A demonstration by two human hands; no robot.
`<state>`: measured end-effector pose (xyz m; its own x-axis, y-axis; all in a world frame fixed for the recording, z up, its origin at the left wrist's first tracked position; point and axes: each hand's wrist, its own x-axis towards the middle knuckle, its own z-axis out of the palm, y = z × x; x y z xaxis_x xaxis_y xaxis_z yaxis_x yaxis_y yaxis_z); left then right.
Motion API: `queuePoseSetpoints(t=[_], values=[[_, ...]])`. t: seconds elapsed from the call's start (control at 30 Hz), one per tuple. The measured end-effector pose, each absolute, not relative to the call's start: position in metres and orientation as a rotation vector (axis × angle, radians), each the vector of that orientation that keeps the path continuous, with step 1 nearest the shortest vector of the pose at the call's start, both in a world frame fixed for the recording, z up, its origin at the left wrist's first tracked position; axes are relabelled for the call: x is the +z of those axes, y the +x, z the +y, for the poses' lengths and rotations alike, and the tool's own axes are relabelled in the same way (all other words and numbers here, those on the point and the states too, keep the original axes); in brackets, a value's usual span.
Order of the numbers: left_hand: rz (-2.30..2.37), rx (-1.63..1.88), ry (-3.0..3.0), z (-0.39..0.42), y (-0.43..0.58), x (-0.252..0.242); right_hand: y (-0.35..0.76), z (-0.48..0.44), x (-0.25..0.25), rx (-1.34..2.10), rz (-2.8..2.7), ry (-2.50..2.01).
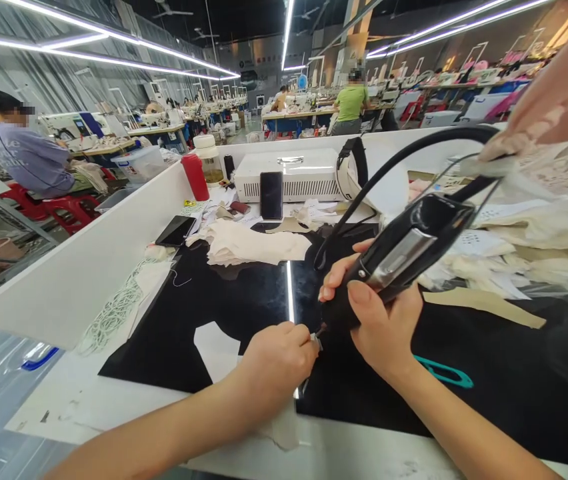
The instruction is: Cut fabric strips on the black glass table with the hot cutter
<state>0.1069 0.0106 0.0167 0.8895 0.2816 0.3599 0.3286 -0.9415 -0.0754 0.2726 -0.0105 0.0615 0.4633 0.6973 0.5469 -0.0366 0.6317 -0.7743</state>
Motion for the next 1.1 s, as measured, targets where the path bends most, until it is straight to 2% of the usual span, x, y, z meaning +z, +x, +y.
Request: queuePoseSetpoints(t=[0.47, 1.1], values=[[-0.496, -0.915, -2.884, 0.014, 0.106, 0.019, 0.274, -0.008, 0.06, 0.459, -1.008, -0.859], [-0.539, -0.716, -2.903, 0.015, 0.108, 0.006, 0.276, -0.012, 0.065, 0.514, -0.955, -0.804]])
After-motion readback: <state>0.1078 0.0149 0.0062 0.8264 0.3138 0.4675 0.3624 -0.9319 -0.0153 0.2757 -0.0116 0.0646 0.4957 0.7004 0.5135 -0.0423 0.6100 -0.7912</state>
